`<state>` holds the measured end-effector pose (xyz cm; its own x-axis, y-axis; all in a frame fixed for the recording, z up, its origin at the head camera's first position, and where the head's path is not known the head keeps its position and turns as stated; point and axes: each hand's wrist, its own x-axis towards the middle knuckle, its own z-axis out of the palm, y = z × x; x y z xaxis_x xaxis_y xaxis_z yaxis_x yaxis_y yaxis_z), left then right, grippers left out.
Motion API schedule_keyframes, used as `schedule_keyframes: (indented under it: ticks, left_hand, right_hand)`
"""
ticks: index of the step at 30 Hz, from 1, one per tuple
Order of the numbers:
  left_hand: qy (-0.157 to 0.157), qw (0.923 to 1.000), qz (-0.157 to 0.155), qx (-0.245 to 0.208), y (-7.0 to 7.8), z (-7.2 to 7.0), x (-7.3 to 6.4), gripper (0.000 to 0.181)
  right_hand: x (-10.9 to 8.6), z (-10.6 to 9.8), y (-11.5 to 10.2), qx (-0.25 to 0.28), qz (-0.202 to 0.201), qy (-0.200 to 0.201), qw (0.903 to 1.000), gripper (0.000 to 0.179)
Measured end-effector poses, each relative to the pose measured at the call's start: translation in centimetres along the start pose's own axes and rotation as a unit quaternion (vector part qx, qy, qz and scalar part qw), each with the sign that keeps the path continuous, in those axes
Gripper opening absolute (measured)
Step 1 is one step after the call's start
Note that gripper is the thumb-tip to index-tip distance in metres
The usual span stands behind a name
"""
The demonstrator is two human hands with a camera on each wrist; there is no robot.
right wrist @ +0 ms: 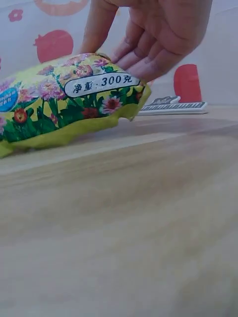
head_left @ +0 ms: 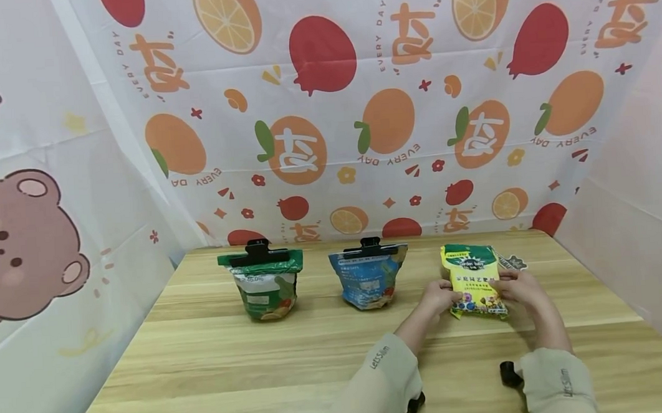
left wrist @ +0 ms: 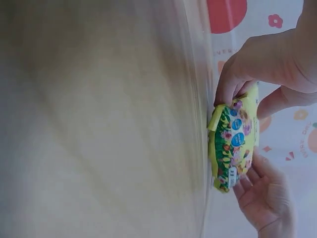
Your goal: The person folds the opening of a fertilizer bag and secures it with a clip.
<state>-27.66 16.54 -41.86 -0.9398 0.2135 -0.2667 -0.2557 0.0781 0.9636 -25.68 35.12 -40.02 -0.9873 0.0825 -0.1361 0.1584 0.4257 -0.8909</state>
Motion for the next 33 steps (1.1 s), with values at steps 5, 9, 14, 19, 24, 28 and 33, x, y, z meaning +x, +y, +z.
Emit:
schedule_keyframes:
  ticks: [5, 9, 14, 19, 24, 28, 33]
  left_hand:
    - [0.0, 0.9991, 0.023, -0.037, 0.2, 0.0, 0.3, 0.029]
    - [0.001, 0.998, 0.039, -0.05, 0.4, -0.1, 0.4, 0.032]
    - [0.004, 0.997, 0.06, -0.048, 0.6, -0.4, 0.4, 0.028]
    - [0.005, 0.9961, 0.074, -0.048, 1.2, -0.8, 0.5, 0.04]
    - [-0.001, 0.9962, 0.077, -0.04, 1.9, -1.0, 0.5, 0.043]
    - [0.01, 0.9947, 0.083, -0.06, 2.3, -0.9, 0.5, 0.034]
    - [0.035, 0.9933, 0.092, -0.06, 2.4, -0.9, 0.4, 0.029]
  right_hand:
    - [1.0, -0.2, -0.1, 0.005, -0.041, 0.006, 0.9991, 0.057]
    - [1.5, -0.2, 0.0, 0.013, -0.057, 0.014, 0.9982, 0.058]
    - [1.3, -0.3, -0.1, 0.024, -0.063, 0.013, 0.9976, 0.062]
    - [0.9, -0.3, -0.3, 0.03, -0.062, 0.005, 0.9976, 0.059]
    - [0.7, -0.3, -0.2, 0.042, -0.076, 0.004, 0.9962, 0.052]
    - [0.7, -0.4, 0.0, 0.042, -0.085, 0.0, 0.9955, 0.051]
    - [0.7, -0.6, 0.0, 0.054, -0.091, -0.008, 0.9943, 0.049]
